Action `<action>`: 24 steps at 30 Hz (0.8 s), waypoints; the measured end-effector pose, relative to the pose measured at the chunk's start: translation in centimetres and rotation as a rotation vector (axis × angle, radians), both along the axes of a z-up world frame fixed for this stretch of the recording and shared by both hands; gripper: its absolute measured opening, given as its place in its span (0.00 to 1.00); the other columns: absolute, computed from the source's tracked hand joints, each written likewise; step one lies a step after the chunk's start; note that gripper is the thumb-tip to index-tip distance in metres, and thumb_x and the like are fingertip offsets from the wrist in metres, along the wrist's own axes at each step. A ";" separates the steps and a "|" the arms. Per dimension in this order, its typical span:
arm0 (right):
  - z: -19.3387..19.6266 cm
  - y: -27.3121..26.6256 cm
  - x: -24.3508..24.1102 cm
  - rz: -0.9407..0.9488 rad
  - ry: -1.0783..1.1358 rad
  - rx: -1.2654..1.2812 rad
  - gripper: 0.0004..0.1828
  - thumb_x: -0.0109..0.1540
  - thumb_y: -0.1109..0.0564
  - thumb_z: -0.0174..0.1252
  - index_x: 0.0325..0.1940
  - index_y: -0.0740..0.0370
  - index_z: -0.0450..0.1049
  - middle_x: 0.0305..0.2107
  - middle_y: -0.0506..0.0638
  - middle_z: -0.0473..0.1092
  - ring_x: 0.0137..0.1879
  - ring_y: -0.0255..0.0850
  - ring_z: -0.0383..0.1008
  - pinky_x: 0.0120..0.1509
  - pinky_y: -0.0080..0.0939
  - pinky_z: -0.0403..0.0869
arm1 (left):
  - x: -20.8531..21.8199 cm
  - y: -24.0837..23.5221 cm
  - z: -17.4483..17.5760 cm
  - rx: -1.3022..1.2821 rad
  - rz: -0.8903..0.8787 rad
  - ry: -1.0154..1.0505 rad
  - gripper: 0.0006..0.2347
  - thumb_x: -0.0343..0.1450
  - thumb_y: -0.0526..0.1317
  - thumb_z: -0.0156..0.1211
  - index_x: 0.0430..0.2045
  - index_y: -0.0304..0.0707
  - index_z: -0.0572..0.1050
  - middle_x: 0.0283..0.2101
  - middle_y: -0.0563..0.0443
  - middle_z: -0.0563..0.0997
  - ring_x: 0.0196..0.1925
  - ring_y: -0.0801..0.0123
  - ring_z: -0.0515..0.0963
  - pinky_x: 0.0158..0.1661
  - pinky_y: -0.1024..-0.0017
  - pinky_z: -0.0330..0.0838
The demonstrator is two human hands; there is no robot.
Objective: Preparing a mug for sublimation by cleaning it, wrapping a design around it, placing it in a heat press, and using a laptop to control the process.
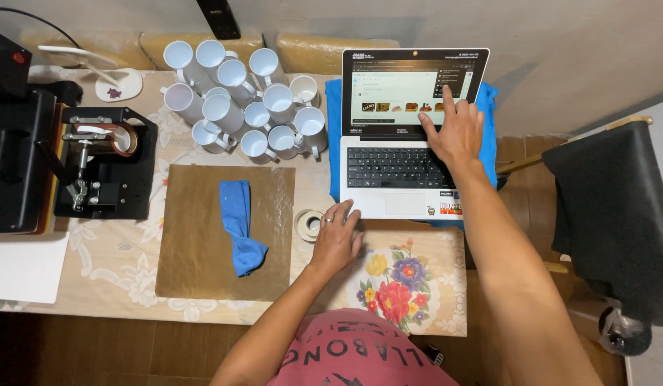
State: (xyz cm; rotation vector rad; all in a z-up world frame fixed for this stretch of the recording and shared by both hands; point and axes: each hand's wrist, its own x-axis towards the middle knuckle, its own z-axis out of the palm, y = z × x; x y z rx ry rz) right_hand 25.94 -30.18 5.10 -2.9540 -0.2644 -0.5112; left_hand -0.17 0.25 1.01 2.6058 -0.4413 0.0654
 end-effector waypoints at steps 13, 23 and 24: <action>0.8 -0.1 0.8 -0.016 0.031 -0.013 0.44 0.79 0.23 0.54 0.88 0.52 0.64 0.42 0.52 0.66 0.50 0.50 0.66 0.61 0.55 0.63 | -0.2 -0.1 0.1 0.008 0.002 -0.004 0.24 0.74 0.41 0.71 0.66 0.38 0.73 0.73 0.33 0.71 0.78 0.40 0.66 0.73 0.45 0.64; 1.0 -0.3 2.1 -0.019 0.022 -0.022 0.44 0.79 0.22 0.54 0.88 0.52 0.64 0.42 0.54 0.68 0.51 0.51 0.68 0.60 0.56 0.63 | -0.1 -0.1 0.1 0.019 0.007 -0.011 0.24 0.74 0.42 0.71 0.66 0.39 0.73 0.73 0.35 0.71 0.78 0.41 0.66 0.73 0.46 0.64; 1.2 -0.2 2.0 -0.018 0.021 -0.022 0.44 0.79 0.22 0.54 0.88 0.52 0.64 0.42 0.54 0.68 0.51 0.51 0.68 0.60 0.56 0.63 | -0.1 -0.1 0.1 0.019 0.008 -0.012 0.24 0.74 0.42 0.71 0.66 0.39 0.73 0.73 0.35 0.71 0.78 0.41 0.66 0.73 0.46 0.64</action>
